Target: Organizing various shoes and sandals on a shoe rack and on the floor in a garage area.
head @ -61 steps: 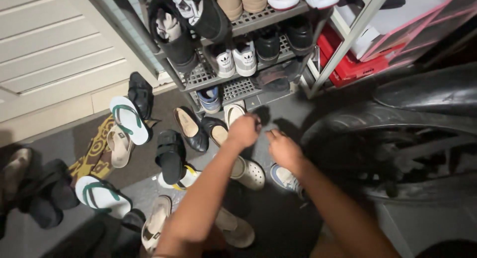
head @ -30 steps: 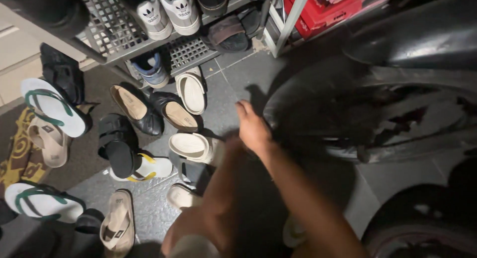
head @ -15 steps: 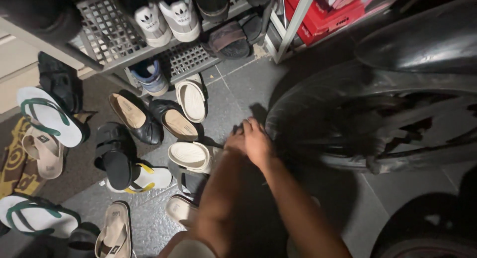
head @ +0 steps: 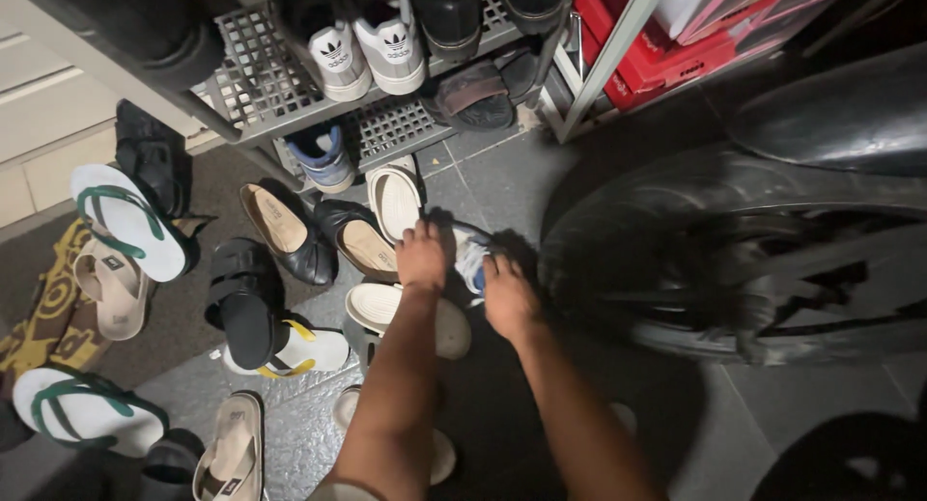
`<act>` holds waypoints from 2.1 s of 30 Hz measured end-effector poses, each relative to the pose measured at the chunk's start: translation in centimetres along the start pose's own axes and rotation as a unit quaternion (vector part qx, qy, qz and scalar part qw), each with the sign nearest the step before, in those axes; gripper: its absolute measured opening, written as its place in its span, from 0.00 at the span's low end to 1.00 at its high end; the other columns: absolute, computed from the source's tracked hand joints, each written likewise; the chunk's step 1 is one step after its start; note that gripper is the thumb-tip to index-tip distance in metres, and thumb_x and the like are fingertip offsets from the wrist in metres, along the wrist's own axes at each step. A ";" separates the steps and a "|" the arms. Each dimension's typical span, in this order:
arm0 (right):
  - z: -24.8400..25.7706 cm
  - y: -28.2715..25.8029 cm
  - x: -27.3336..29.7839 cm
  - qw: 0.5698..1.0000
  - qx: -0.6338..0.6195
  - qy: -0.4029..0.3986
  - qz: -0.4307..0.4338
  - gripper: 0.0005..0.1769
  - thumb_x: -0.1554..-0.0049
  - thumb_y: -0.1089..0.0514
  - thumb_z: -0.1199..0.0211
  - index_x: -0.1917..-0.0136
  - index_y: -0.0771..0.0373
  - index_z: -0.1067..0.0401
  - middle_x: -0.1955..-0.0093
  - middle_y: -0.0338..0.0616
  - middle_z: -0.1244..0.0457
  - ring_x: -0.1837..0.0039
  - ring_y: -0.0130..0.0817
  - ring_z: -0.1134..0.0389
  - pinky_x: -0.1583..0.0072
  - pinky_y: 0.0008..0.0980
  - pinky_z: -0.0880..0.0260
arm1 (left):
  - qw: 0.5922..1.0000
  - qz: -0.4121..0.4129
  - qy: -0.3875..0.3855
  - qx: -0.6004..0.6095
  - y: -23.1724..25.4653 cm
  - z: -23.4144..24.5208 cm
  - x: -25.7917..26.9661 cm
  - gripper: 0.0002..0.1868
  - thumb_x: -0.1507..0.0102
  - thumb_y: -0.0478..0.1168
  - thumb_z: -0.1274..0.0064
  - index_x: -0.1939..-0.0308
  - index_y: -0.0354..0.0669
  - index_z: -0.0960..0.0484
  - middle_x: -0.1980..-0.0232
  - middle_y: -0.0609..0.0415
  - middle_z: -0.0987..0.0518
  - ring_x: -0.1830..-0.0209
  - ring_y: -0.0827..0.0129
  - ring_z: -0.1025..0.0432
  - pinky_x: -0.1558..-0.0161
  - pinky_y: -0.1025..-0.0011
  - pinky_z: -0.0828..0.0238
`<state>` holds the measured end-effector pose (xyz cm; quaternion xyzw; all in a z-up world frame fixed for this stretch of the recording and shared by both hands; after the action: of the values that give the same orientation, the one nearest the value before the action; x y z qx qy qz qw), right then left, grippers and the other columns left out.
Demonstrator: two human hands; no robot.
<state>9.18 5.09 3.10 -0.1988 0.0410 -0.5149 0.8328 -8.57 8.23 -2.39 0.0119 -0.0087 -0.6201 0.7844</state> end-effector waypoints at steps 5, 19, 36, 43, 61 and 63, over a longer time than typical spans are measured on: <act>3.5 -2.1 0.2 0.975 0.107 -0.169 -0.098 0.36 0.46 0.50 0.38 0.28 0.64 0.40 0.25 0.56 0.47 0.25 0.55 0.44 0.28 0.43 0.40 | 0.963 0.059 -0.242 0.108 0.2 -0.5 0.3 0.18 0.34 0.41 0.54 0.48 0.42 0.12 0.41 0.41 0.17 0.39 0.52 0.22 0.39 0.60 0.25; -11.2 9.9 -4.0 0.992 -0.035 -0.056 -0.106 0.27 0.35 0.41 0.52 0.39 0.62 0.25 0.37 0.63 0.35 0.37 0.58 0.32 0.36 0.49 0.32 | 0.939 -0.035 -0.313 0.139 2.2 -1.4 2.2 0.25 0.38 0.42 0.49 0.38 0.39 0.22 0.36 0.39 0.23 0.36 0.50 0.27 0.37 0.58 0.29; -0.6 -0.1 -4.2 0.992 0.077 0.067 -0.071 0.17 0.39 0.56 0.49 0.43 0.54 0.23 0.41 0.59 0.34 0.43 0.59 0.29 0.42 0.52 0.28 | 0.946 0.025 -0.279 0.165 0.6 3.1 1.4 0.22 0.35 0.44 0.52 0.40 0.40 0.18 0.39 0.37 0.20 0.38 0.48 0.24 0.37 0.57 0.27; 0.5 -1.1 -3.8 0.990 0.036 0.116 -0.072 0.20 0.41 0.59 0.48 0.36 0.56 0.27 0.48 0.58 0.34 0.49 0.59 0.29 0.47 0.52 0.27 | 0.935 0.080 -0.158 0.306 0.5 6.6 1.0 0.27 0.36 0.46 0.49 0.33 0.47 0.27 0.47 0.35 0.19 0.46 0.40 0.24 0.43 0.50 0.27; -7.9 0.3 -2.2 0.995 0.007 -0.093 -0.043 0.17 0.38 0.52 0.42 0.39 0.63 0.28 0.39 0.59 0.33 0.45 0.56 0.28 0.44 0.50 0.27 | 0.935 0.138 -0.167 0.282 1.5 3.9 2.2 0.29 0.42 0.39 0.38 0.41 0.39 0.34 0.52 0.33 0.18 0.48 0.38 0.23 0.47 0.48 0.26; -10.8 1.7 -2.9 0.989 -0.019 -0.097 -0.112 0.16 0.34 0.54 0.47 0.38 0.63 0.28 0.43 0.61 0.31 0.45 0.58 0.27 0.44 0.52 0.27 | 0.930 0.166 -0.163 0.284 1.5 2.5 2.0 0.32 0.43 0.40 0.38 0.39 0.37 0.36 0.53 0.32 0.19 0.49 0.38 0.23 0.47 0.49 0.26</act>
<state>6.30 5.19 -7.84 -0.2675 -0.0528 -0.5822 0.7660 -6.68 6.57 0.20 0.1310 -0.3145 -0.4459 0.8277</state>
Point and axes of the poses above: each hand's wrist, its own x-axis away from the middle knuckle, its own z-axis out of the back of the hand, y = z × x, the point moved 2 cm from there along -x, towards the middle knuckle
